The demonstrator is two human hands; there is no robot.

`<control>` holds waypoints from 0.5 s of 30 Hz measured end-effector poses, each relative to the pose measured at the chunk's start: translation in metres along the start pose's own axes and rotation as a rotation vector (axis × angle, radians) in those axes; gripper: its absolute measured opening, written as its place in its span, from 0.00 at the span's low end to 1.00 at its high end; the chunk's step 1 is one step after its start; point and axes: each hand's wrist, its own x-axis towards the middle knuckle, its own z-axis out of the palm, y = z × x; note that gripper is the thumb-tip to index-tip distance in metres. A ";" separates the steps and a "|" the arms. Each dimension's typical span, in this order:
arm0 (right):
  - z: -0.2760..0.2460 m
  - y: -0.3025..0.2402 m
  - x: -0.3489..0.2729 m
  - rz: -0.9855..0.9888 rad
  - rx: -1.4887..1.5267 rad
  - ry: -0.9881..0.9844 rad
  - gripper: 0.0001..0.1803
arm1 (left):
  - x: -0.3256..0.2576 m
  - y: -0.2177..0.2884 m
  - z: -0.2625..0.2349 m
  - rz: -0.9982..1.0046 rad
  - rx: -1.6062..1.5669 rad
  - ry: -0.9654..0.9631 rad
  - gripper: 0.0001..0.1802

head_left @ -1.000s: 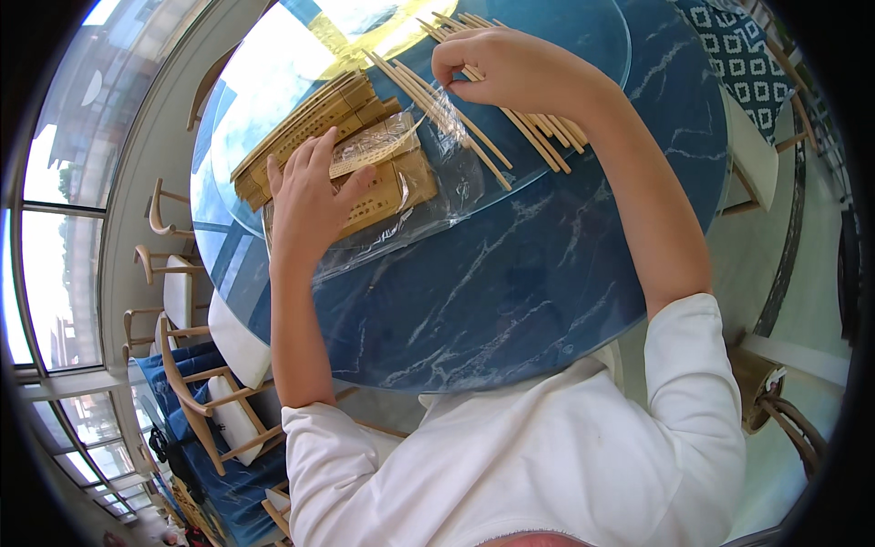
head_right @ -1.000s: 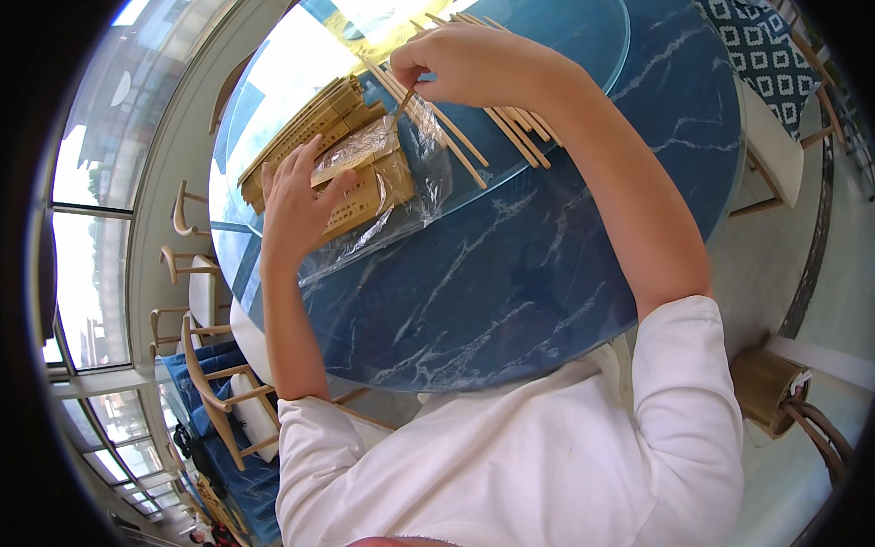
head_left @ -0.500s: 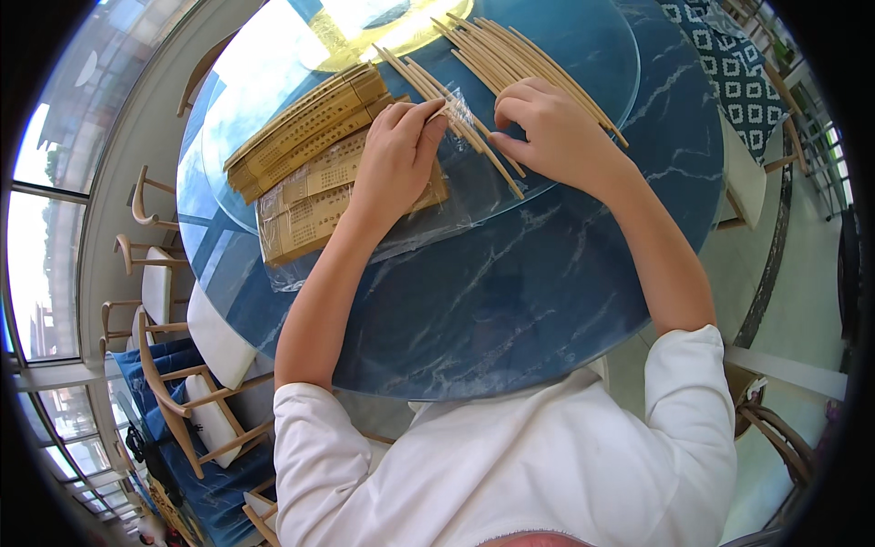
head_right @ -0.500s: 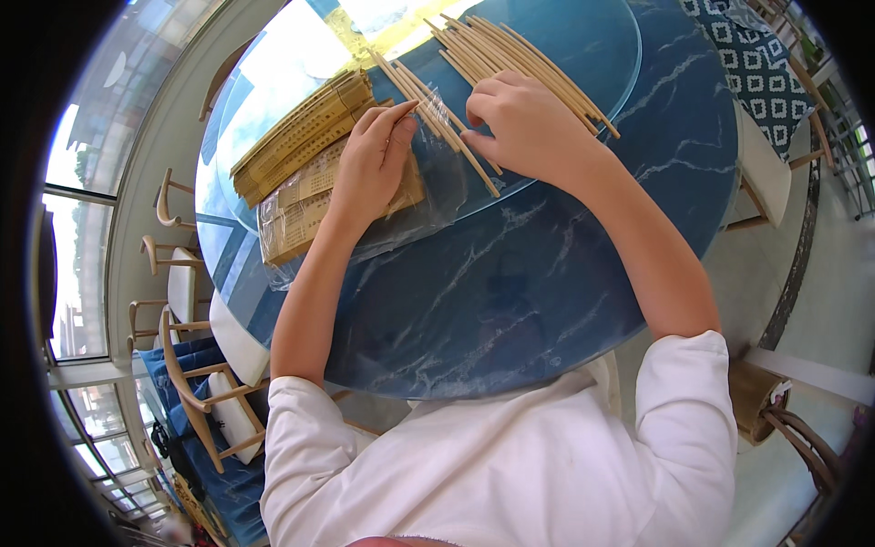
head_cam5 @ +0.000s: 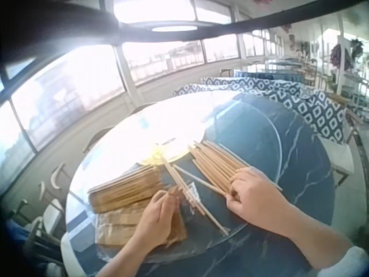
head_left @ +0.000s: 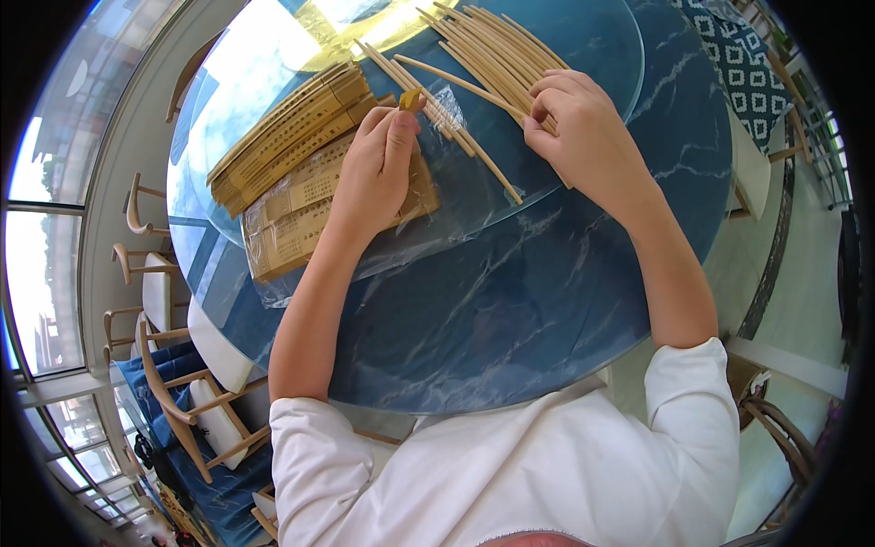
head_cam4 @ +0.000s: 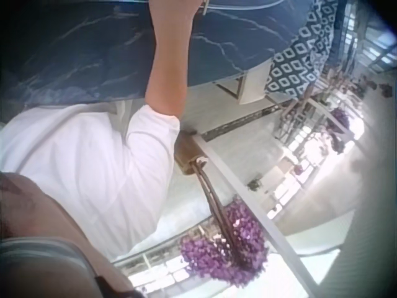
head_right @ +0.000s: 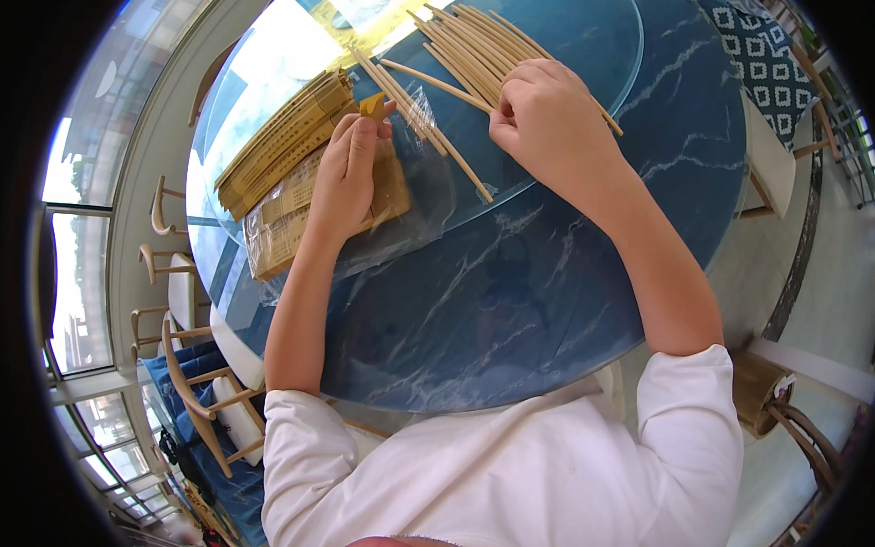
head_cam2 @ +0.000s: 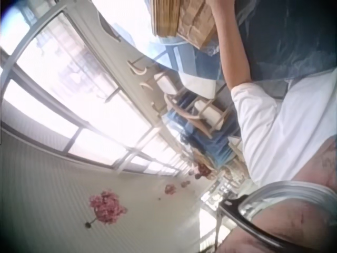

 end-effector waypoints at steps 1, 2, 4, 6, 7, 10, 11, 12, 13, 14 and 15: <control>-0.009 0.005 0.002 0.037 0.033 -0.015 0.09 | 0.000 -0.001 0.000 -0.007 -0.021 -0.004 0.31; -0.017 0.004 0.002 0.124 0.097 -0.065 0.09 | 0.000 -0.002 -0.001 -0.015 -0.042 -0.008 0.30; -0.027 0.005 0.002 0.242 0.154 -0.125 0.10 | 0.001 -0.004 0.000 -0.036 -0.094 -0.012 0.30; -0.029 0.009 0.000 0.292 0.195 -0.114 0.10 | 0.001 -0.005 0.000 -0.043 -0.126 -0.006 0.29; -0.029 0.013 0.000 0.283 0.208 -0.073 0.10 | 0.002 -0.006 0.001 -0.039 -0.133 0.001 0.29; -0.024 0.030 -0.001 0.177 0.122 0.026 0.10 | 0.004 -0.006 0.000 -0.011 -0.124 -0.004 0.27; -0.019 0.036 -0.001 0.129 0.073 0.055 0.10 | 0.004 -0.006 0.000 0.001 -0.117 -0.011 0.26; -0.015 0.038 0.000 0.090 -0.001 0.039 0.10 | 0.004 -0.005 0.000 -0.003 -0.108 -0.011 0.26; -0.011 0.039 0.002 0.052 -0.075 0.024 0.10 | 0.003 -0.004 -0.001 -0.006 -0.099 -0.011 0.25; -0.007 0.041 0.002 0.015 -0.149 0.009 0.10 | 0.002 -0.003 -0.001 -0.010 -0.090 -0.012 0.25; -0.004 0.043 0.003 -0.006 -0.182 0.025 0.10 | 0.001 -0.002 -0.001 -0.015 -0.087 -0.010 0.25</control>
